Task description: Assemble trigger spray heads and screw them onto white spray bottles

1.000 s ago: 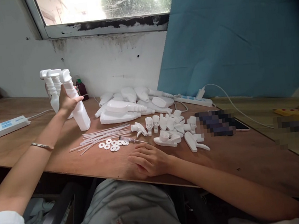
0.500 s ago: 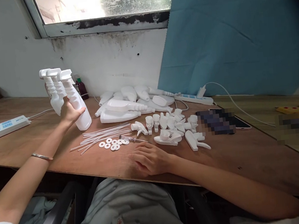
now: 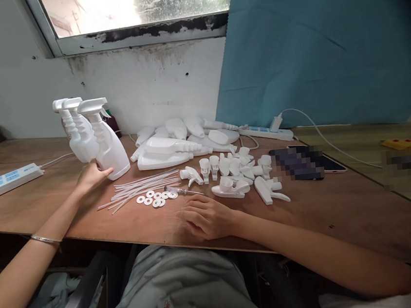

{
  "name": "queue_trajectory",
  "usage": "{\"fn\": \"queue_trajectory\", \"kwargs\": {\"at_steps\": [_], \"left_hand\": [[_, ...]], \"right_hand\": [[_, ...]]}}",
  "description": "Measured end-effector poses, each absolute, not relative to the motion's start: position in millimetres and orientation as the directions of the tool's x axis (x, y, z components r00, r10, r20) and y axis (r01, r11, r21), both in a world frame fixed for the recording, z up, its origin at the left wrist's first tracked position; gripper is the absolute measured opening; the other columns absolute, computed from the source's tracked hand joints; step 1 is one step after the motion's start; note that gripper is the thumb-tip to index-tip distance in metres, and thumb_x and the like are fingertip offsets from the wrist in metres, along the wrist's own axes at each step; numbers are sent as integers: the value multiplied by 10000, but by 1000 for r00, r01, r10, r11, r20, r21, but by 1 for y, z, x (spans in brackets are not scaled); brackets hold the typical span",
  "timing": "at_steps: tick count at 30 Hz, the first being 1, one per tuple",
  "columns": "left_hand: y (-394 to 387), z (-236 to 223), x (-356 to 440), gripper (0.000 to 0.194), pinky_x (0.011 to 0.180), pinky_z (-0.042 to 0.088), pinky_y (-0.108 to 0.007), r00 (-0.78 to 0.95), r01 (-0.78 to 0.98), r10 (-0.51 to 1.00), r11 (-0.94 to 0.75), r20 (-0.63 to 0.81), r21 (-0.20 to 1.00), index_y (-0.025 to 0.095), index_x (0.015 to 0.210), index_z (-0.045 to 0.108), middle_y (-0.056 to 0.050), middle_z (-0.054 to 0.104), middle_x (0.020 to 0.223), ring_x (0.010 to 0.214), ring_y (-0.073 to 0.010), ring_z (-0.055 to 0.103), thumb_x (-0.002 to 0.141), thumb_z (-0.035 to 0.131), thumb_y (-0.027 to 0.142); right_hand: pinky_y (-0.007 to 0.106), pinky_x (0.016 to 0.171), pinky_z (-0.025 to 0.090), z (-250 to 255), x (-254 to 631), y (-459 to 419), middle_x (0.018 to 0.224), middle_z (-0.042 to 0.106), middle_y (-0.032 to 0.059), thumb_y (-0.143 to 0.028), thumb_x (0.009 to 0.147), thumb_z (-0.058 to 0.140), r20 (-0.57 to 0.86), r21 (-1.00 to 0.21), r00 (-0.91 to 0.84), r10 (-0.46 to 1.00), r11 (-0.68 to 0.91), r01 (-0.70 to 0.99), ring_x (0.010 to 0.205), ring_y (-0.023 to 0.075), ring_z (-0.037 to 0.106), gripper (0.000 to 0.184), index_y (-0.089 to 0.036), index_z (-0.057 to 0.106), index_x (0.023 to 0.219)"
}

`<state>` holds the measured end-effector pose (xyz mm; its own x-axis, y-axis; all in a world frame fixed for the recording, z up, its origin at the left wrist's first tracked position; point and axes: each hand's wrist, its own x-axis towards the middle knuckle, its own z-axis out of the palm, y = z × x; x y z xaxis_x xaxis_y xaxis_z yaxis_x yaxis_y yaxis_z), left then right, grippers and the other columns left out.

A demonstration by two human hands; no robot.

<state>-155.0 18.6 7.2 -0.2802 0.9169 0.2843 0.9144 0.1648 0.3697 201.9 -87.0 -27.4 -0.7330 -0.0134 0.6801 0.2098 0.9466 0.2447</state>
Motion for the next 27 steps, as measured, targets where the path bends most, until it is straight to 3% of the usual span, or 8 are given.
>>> {"fn": "queue_trajectory", "kwargs": {"at_steps": [4, 10, 16, 21, 27], "left_hand": [[22, 1, -163, 389, 713, 453, -339, -298, 911, 918, 193, 260, 365, 175, 894, 539, -97, 655, 921, 843, -273, 610, 690, 546, 506], [40, -2, -175, 443, 722, 458, -321, -339, 898, 907, 232, 250, 375, 146, 962, 528, -121, 649, 969, 863, -256, 611, 721, 521, 517], [61, 5, -193, 504, 802, 440, -396, -394, 890, 891, 308, 226, 337, 57, 1003, 517, -225, 609, 1041, 1012, -350, 551, 734, 521, 483], [72, 6, -199, 497, 806, 436, -417, -389, 898, 900, 323, 196, 299, 32, 912, 544, -275, 585, 1058, 1014, -364, 544, 730, 511, 493], [82, 3, -203, 471, 768, 443, -452, -416, 889, 892, 359, 179, 283, 44, 755, 564, -258, 628, 782, 960, -392, 555, 711, 490, 507]], "right_hand": [[289, 745, 477, -27, 202, -87, 782, 646, 34, -81, 782, 443, 682, 249, -731, -15, 945, 213, 720, 129, 591, 305, -127, 436, 1083], [301, 754, 475, -30, 203, -86, 792, 647, 34, -90, 792, 443, 672, 224, -740, 10, 950, 216, 741, 133, 592, 293, -132, 444, 1082], [302, 730, 477, -30, 203, -86, 795, 653, 35, -104, 791, 465, 659, 224, -752, 16, 950, 216, 740, 141, 588, 287, -132, 454, 1076], [302, 735, 475, -28, 202, -87, 807, 659, 37, -102, 791, 464, 660, 236, -751, 3, 948, 212, 746, 146, 596, 273, -134, 464, 1061], [284, 748, 466, -26, 202, -87, 814, 656, 34, -94, 800, 447, 657, 244, -754, 2, 946, 216, 762, 125, 597, 279, -133, 447, 1076]]}}
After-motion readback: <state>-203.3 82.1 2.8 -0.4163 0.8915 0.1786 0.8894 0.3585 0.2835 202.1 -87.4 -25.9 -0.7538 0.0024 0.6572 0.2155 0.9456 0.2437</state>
